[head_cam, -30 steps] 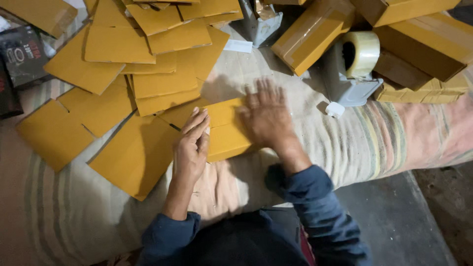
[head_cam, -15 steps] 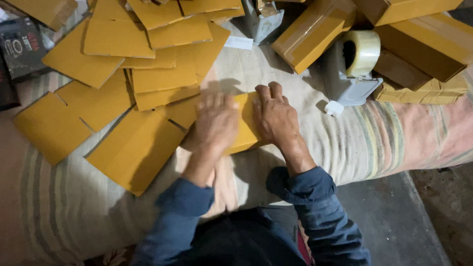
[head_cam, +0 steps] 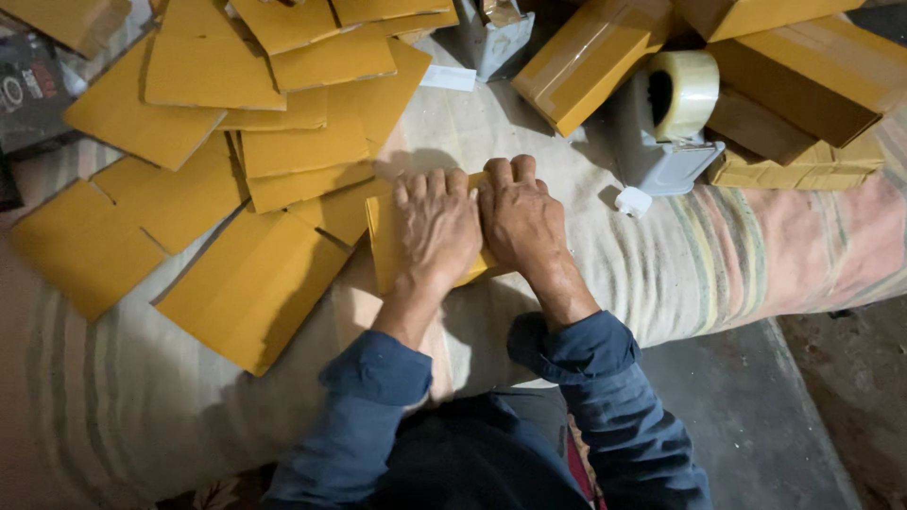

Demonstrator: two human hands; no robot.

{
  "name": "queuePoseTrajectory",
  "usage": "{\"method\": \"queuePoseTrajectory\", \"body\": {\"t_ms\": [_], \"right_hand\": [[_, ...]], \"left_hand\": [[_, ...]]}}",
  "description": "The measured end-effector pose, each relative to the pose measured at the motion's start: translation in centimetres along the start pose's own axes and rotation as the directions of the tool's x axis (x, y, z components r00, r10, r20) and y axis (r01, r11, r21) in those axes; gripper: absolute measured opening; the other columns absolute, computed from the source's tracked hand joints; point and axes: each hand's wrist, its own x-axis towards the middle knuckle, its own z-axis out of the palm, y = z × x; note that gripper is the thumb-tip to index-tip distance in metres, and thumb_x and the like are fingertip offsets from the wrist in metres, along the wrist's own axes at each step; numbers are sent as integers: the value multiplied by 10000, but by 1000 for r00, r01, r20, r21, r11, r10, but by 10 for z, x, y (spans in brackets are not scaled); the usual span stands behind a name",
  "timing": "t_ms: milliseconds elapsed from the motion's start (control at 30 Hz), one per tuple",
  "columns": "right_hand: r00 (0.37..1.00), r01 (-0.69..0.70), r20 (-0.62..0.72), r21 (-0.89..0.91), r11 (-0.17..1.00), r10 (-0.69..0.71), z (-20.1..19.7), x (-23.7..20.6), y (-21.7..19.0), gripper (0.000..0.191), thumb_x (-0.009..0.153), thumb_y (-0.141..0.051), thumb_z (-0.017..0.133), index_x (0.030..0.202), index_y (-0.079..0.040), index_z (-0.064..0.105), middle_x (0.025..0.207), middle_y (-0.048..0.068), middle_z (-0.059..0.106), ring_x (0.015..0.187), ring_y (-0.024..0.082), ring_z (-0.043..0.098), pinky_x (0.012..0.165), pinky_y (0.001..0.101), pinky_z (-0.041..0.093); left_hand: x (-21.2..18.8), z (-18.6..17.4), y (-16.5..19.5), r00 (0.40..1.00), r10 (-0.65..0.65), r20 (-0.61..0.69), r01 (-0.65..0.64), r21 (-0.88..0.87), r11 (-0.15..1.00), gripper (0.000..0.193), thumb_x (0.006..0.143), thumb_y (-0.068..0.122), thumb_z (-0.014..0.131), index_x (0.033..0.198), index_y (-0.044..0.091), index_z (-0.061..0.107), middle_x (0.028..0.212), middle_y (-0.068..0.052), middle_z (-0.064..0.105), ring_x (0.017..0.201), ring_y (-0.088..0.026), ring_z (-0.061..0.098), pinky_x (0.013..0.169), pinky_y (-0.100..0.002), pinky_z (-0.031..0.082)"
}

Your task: The person folds flat cardboard boxes into open boxes one at a time, pressing the sides and flaps to set the creases, and places each finished box onto the pile on the padded work surface.

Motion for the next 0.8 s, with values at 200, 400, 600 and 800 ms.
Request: {"method": "queuePoseTrajectory", "body": {"t_ms": [200,400,600,800], "right_hand": [[998,43,-45,-17,999,-44,2,2,-1,305,1026,-283,523,1228,-56,543,1151,256,570,903,456,661,740,528,555],[999,25,-41,-2,1000,-25,2,0,2,302,1030,-289,524,1209,-51,570,1136,252,580,950,454,641,785,538,535],[884,342,-233,-270,900,-406,8,15,-4,286,860,-270,612,1005,-23,612,1018,207,624,1000,410,626,945,546,453],[864,503,-18,14,864,-503,17,31,-14,173,902,-172,591,966,-12,607,963,193,672,971,384,640,893,475,468]], "left_hand": [[-5,-12,-62,988,-146,58,146,-3,989,412,1073,329,436,1226,-15,603,1245,-251,599,1136,-383,555,1039,-548,373],[-10,-7,-32,997,-52,-49,58,148,987,412,1011,320,459,1242,4,589,1180,-236,615,1164,-397,545,1057,-662,275],[-9,-3,-19,984,84,-159,-84,3,996,291,968,209,532,1183,31,616,1129,-187,649,1126,-370,584,1067,-557,373],[-7,-9,-34,988,-26,-153,24,-18,1000,201,889,125,549,1050,28,621,1050,-182,678,1043,-358,605,949,-504,419]]}}
